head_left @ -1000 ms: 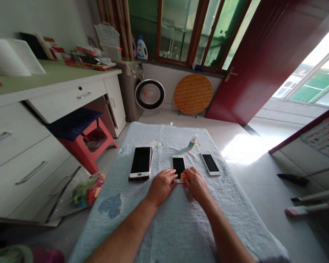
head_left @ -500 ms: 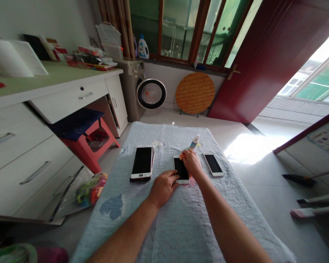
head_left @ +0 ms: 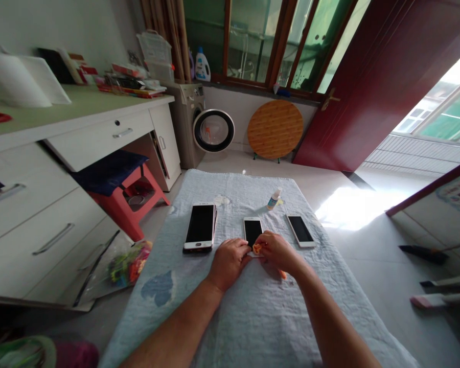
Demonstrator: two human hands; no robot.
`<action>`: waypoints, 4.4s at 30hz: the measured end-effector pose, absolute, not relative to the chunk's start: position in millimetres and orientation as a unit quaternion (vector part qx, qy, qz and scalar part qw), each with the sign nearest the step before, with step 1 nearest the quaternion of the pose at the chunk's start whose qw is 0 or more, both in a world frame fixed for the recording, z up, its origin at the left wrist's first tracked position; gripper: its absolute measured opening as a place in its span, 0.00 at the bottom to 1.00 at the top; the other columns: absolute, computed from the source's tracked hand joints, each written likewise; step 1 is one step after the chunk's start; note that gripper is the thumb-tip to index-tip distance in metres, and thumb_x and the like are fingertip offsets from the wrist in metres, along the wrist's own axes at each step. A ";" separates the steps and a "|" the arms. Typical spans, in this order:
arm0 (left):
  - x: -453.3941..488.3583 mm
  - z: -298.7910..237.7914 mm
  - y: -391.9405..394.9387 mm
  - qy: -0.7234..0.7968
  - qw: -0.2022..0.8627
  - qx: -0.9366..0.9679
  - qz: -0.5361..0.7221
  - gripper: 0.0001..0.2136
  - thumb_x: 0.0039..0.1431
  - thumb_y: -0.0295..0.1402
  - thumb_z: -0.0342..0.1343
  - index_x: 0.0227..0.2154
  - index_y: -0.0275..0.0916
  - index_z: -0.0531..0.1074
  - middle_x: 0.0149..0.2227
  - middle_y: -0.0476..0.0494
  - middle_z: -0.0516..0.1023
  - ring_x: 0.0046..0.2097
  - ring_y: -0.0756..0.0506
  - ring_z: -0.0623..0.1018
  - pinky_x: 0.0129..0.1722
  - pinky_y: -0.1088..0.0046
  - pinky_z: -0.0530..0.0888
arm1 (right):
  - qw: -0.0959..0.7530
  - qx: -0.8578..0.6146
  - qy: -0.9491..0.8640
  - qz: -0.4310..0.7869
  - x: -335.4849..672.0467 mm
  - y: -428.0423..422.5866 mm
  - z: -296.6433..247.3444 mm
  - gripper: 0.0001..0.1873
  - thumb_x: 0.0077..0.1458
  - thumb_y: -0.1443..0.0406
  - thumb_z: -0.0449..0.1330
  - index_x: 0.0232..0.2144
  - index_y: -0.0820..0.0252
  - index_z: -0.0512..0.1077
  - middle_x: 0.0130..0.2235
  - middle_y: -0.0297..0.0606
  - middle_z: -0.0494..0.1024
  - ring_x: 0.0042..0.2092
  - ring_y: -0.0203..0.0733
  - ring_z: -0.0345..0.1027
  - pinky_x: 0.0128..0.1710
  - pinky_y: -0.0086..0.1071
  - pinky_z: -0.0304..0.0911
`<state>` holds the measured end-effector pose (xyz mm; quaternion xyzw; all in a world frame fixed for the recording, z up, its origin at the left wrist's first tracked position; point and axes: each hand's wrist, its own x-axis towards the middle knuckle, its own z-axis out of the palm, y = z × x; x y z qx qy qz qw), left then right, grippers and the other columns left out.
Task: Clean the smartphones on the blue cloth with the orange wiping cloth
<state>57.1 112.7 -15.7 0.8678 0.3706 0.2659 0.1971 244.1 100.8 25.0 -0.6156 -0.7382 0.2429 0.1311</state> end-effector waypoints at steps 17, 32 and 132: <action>58.0 -18.1 113.1 0.382 0.198 0.859 0.278 0.05 0.58 0.31 0.61 0.37 0.42 0.78 0.41 0.46 0.79 0.44 0.44 0.77 0.46 0.66 0.71 | 0.145 -0.687 -0.706 0.090 223.6 169.2 12.7 0.13 0.58 0.71 0.51 0.38 0.60 0.75 0.38 0.40 0.74 0.38 0.37 0.66 0.38 0.27 0.54; 58.3 -17.5 113.1 0.355 0.202 0.865 0.291 0.07 0.61 0.36 0.57 0.36 0.41 0.78 0.39 0.45 0.79 0.43 0.43 0.77 0.46 0.66 0.72 | 0.115 -0.620 -0.766 0.122 222.5 145.0 16.5 0.11 0.58 0.69 0.53 0.36 0.59 0.76 0.37 0.37 0.75 0.38 0.35 0.67 0.39 0.25 0.56; 58.7 -23.1 112.1 0.381 0.160 0.874 0.254 0.11 0.55 0.30 0.63 0.42 0.42 0.78 0.50 0.46 0.77 0.53 0.42 0.74 0.56 0.61 0.69 | 0.180 -0.757 -0.623 0.074 258.5 63.2 9.7 0.09 0.57 0.64 0.53 0.27 0.59 0.69 0.33 0.36 0.71 0.32 0.36 0.64 0.32 0.28 0.51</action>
